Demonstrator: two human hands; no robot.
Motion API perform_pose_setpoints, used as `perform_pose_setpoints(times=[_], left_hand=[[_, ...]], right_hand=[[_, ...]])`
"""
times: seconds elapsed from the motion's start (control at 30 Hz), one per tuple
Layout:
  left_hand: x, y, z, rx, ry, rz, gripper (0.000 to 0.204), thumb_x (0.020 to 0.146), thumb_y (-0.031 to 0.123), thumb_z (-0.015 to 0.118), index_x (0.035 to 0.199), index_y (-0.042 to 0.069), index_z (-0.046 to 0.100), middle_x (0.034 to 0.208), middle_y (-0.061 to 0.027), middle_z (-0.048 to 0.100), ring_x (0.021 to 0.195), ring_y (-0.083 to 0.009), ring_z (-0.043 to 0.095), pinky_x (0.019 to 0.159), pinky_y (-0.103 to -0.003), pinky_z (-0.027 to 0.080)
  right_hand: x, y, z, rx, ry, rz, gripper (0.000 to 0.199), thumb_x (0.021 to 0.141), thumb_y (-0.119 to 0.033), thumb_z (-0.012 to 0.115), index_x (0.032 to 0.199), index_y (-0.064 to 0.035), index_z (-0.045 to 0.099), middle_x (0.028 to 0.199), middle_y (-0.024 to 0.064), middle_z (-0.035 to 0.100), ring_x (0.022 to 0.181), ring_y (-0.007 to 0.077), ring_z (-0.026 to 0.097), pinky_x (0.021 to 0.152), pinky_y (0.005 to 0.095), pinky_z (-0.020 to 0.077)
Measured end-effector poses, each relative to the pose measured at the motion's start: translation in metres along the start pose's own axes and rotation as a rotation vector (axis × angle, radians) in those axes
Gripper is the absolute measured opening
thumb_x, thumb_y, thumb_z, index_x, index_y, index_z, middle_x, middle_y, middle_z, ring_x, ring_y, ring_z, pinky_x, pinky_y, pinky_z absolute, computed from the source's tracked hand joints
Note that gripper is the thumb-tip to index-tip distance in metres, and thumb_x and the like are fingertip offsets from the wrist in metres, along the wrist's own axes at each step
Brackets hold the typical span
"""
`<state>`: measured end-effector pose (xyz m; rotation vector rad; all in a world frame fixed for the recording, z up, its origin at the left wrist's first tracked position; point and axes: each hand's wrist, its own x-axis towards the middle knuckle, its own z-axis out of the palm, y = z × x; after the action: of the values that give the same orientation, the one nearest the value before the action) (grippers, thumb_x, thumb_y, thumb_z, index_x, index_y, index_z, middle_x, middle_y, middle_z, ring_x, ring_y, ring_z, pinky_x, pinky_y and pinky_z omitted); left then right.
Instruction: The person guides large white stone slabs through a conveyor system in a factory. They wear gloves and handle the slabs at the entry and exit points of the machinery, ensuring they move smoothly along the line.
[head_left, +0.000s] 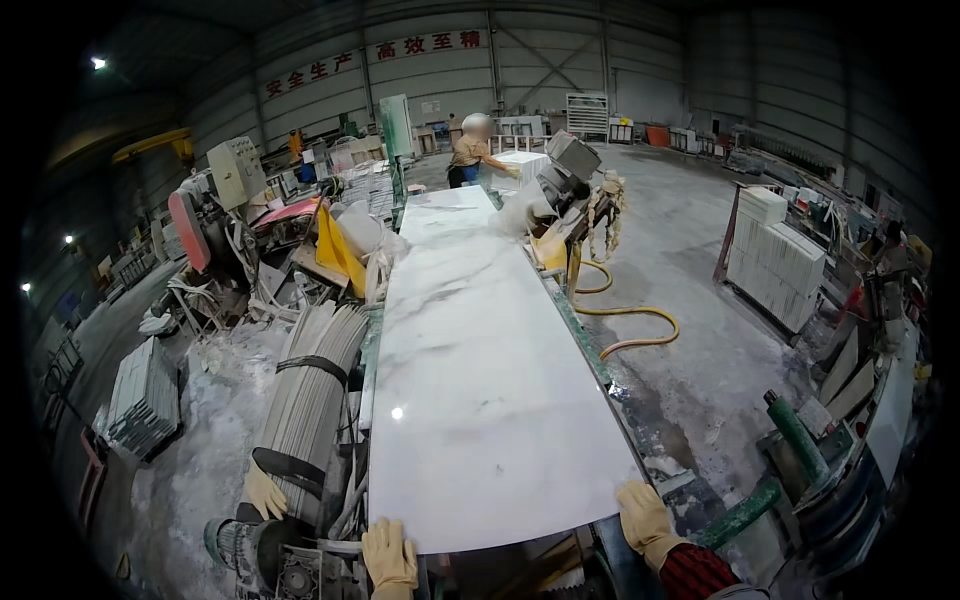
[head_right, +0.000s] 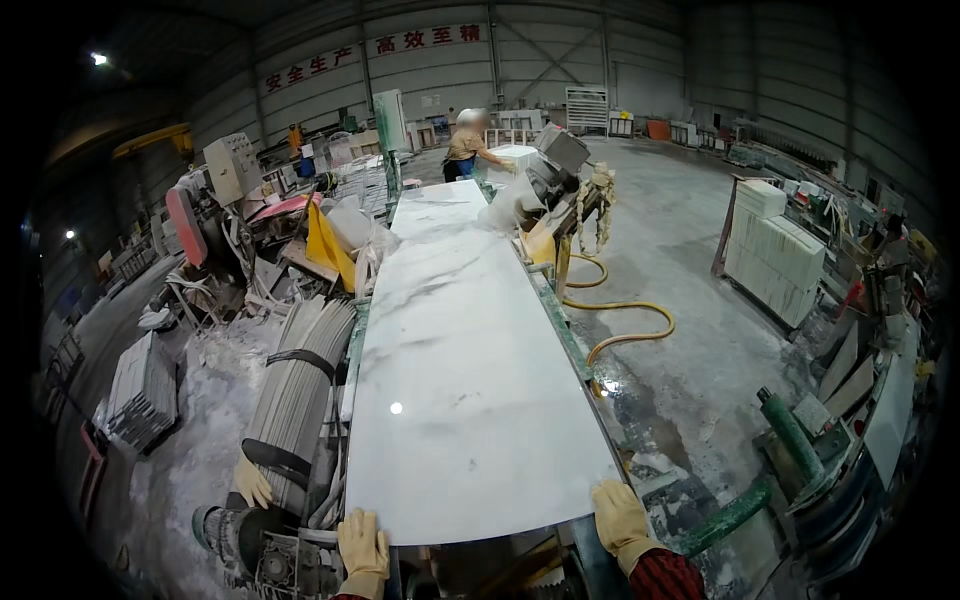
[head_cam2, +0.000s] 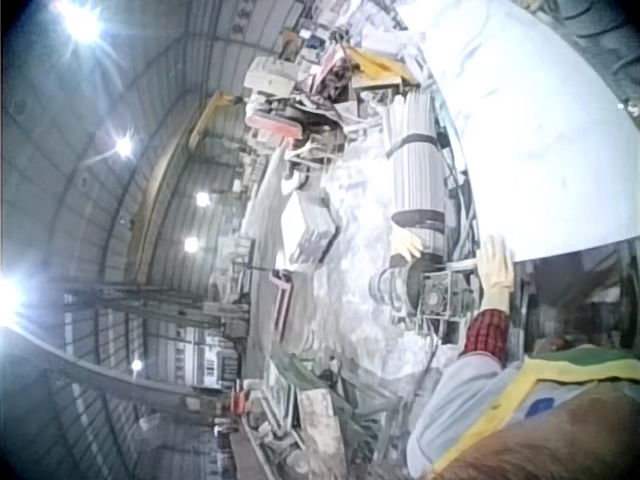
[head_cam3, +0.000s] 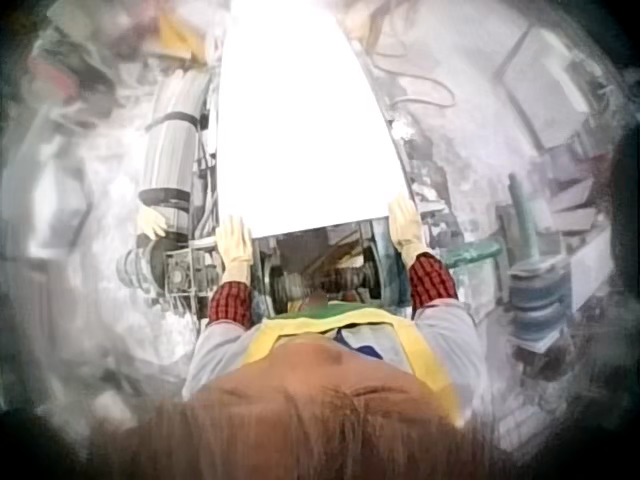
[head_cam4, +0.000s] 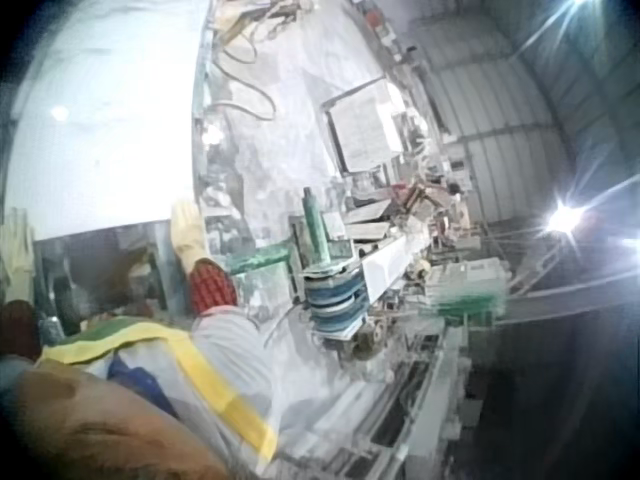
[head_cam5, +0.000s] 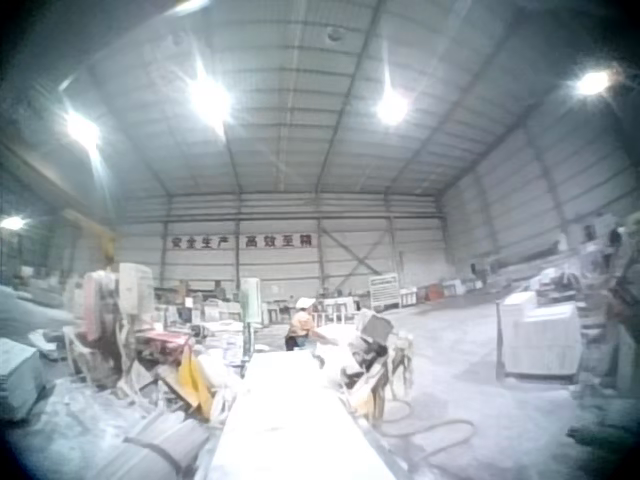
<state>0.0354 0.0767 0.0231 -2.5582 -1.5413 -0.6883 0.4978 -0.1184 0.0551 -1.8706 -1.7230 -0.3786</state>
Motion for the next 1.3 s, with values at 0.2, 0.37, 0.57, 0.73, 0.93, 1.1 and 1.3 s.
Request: perform_pose_setpoints(times=[0.2,0.37,0.57,0.73,0.93,1.1,1.3], left_hand=[[-0.001,0.004,-0.012,-0.058,-0.043,-0.022,0.047,0.095,0.026,0.061,0.136,0.003,0.056,0.141,-0.0259,0.054,0.129,-0.0473,0.048,0.113,-0.059,0.035],[0.006,0.011,-0.021,-0.071,-0.106,-0.053,0.047,0.094,0.027,0.062,0.135,0.004,0.056,0.142,-0.0240,0.053,0.131,-0.0457,0.048,0.113,-0.058,0.035],[-0.009,0.001,-0.006,0.023,-0.046,-0.024,0.049,0.096,0.028,0.061,0.138,0.005,0.055,0.145,-0.0248,0.051,0.134,-0.0466,0.046,0.116,-0.058,0.033],[-0.006,0.008,-0.014,-0.035,-0.093,-0.053,0.050,0.098,0.028,0.060,0.143,0.005,0.053,0.148,-0.0259,0.051,0.137,-0.0480,0.045,0.119,-0.058,0.031],[-0.010,0.006,-0.013,-0.004,-0.072,-0.048,0.051,0.096,0.026,0.063,0.142,0.005,0.054,0.147,-0.0255,0.051,0.136,-0.0476,0.045,0.118,-0.058,0.032],[-0.010,0.005,-0.014,0.023,-0.004,0.003,0.046,0.092,0.027,0.064,0.131,0.004,0.057,0.137,-0.0233,0.054,0.128,-0.0438,0.048,0.113,-0.056,0.035],[-0.012,0.007,-0.016,0.019,0.007,0.004,0.047,0.091,0.026,0.065,0.131,0.003,0.057,0.138,-0.0230,0.054,0.128,-0.0433,0.049,0.113,-0.055,0.036]], right_hand=[[0.009,-0.003,-0.008,0.072,-0.009,-0.011,0.019,0.083,-0.006,0.065,0.102,-0.0036,0.067,0.103,0.0179,0.066,0.100,0.0407,0.063,0.088,0.0471,0.0530],[-0.001,-0.001,-0.002,0.056,-0.010,0.072,0.022,0.085,-0.009,0.067,0.105,-0.0019,0.069,0.105,0.0200,0.068,0.102,0.0424,0.065,0.092,0.0492,0.0538],[-0.002,-0.002,-0.004,0.062,-0.098,0.105,0.031,0.085,-0.009,0.064,0.115,-0.0003,0.067,0.117,0.0227,0.065,0.112,0.0438,0.060,0.100,0.0506,0.0493],[-0.004,-0.001,-0.005,0.056,-0.104,0.097,0.037,0.086,-0.011,0.063,0.122,-0.0005,0.065,0.124,0.0233,0.062,0.116,0.0445,0.057,0.101,0.0512,0.0477],[-0.010,0.002,0.001,0.043,-0.078,0.082,0.037,0.087,-0.010,0.062,0.122,-0.0004,0.065,0.124,0.0245,0.063,0.115,0.0458,0.057,0.103,0.0526,0.0469],[-0.012,0.003,0.002,0.070,-0.116,0.092,0.036,0.087,-0.011,0.062,0.121,-0.0005,0.065,0.125,0.0251,0.063,0.116,0.0461,0.057,0.104,0.0528,0.0465],[-0.012,0.002,0.000,0.063,-0.115,0.089,0.036,0.086,-0.011,0.061,0.120,-0.0010,0.065,0.123,0.0248,0.063,0.117,0.0458,0.057,0.104,0.0524,0.0467]])
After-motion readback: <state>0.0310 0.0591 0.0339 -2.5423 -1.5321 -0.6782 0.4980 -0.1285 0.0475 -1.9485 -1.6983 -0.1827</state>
